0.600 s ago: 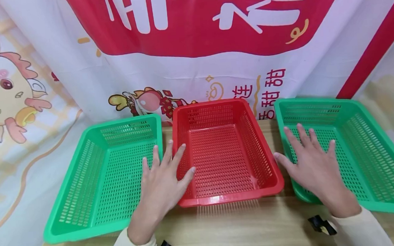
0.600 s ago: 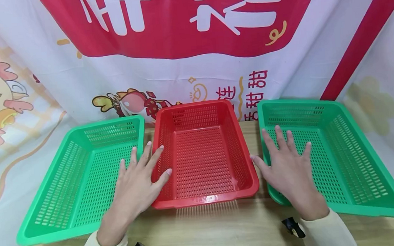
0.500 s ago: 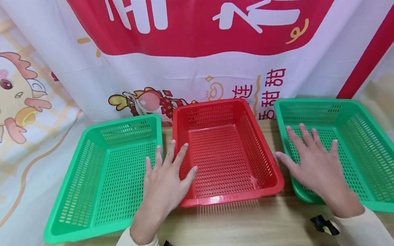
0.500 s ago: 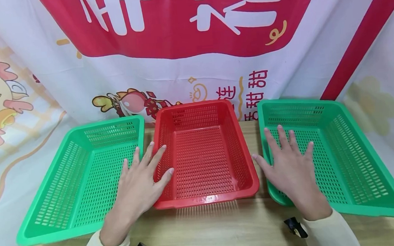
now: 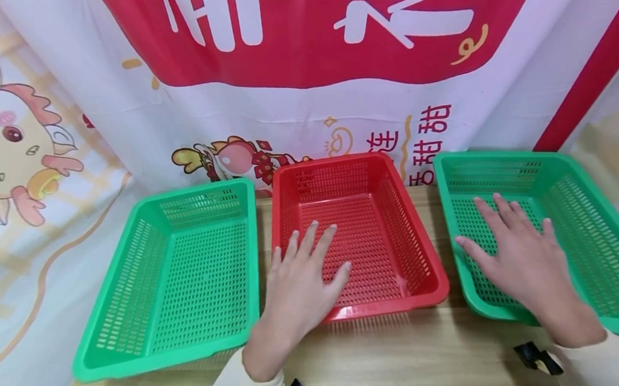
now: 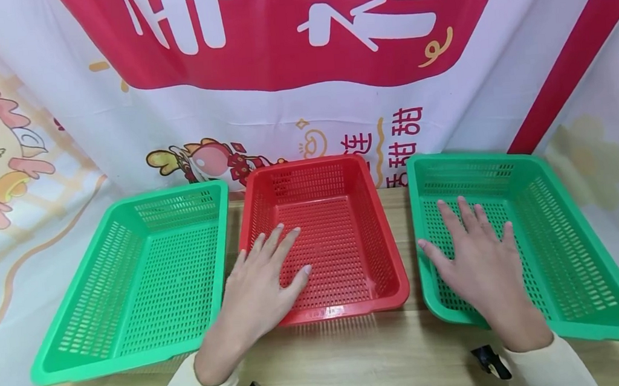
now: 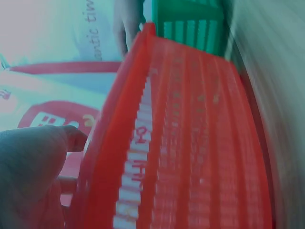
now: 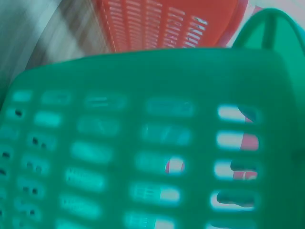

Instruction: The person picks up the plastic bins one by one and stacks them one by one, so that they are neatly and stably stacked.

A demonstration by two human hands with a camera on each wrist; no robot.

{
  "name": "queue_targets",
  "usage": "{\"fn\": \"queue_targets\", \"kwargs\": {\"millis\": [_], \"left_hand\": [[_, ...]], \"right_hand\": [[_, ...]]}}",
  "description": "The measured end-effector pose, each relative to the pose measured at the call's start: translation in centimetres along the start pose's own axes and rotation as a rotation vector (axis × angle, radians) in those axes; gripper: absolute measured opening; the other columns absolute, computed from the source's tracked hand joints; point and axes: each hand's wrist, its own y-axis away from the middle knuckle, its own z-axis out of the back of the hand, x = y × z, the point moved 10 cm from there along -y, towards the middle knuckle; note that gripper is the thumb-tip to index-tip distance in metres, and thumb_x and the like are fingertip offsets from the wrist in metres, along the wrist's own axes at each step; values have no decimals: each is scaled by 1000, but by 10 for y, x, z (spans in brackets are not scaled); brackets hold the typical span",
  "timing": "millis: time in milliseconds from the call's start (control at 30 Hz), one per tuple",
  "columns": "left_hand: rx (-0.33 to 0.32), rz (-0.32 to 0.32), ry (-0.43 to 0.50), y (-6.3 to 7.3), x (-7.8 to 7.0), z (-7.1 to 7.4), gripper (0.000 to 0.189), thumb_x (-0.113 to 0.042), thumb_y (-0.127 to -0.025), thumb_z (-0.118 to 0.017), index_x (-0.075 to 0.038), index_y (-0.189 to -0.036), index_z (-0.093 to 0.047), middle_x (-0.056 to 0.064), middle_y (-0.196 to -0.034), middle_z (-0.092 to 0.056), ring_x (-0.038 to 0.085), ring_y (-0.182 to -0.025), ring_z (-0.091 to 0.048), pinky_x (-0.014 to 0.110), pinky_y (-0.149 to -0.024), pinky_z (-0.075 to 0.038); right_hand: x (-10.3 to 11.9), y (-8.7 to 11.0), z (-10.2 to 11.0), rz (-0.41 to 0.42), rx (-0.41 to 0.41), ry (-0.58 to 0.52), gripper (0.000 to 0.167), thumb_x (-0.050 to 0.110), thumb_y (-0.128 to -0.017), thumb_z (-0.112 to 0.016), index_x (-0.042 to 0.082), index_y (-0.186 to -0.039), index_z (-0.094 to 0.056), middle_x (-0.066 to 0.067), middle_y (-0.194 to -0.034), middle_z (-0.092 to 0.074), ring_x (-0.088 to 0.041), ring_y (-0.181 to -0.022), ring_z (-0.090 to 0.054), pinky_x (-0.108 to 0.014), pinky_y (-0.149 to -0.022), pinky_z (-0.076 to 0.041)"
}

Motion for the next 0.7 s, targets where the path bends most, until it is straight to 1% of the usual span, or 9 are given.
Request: {"fn": "queue_targets", "kwargs": {"millis": [133, 267, 433, 567, 700], "left_hand": [[30, -29, 66, -4, -22, -6, 77, -58, -96, -61, -35, -164, -34, 4, -171, -34, 38, -158, -32, 68, -126, -25], [42, -70, 92, -8, -42, -13, 76, -57, -96, -61, -34, -164, -36, 3, -169, -38, 36, -155, -38, 68, -124, -30], [38, -119, 90, -13, -65, -19, 73, -56, -97, -62, -33, -162, -39, 2, -166, -44, 33, -151, -45, 65, -121, -37], [22, -150, 107, -17, -84, -22, 70, -54, -98, -62, -31, -160, -43, 1, -162, -49, 29, -147, -50, 60, -118, -43], [2, -158, 144, -19, -99, -25, 64, -52, -99, -62, -28, -157, -49, 0, -156, -55, 23, -143, -54, 53, -116, -48]], "right_hand": [[-8, 2, 4, 2, -13, 2, 90, 62, -101, -54, 11, -167, -22, -32, -168, -22, -58, -154, -17, -85, -116, -10], [-17, 4, 6, 3, -12, 16, 90, 64, -102, -52, 10, -168, -22, -32, -168, -23, -57, -153, -19, -85, -115, -12], [-33, 8, 9, -18, -20, 31, 91, 65, -102, -51, 9, -167, -22, -32, -167, -24, -56, -152, -21, -84, -115, -13], [-46, 10, 13, -37, -38, 56, 90, 63, -102, -51, 6, -166, -23, -34, -165, -25, -55, -152, -22, -84, -116, -13], [-58, 11, 16, -41, -53, 80, 88, 60, -103, -52, 5, -166, -23, -35, -164, -26, -55, -152, -22, -83, -116, -16]]}}
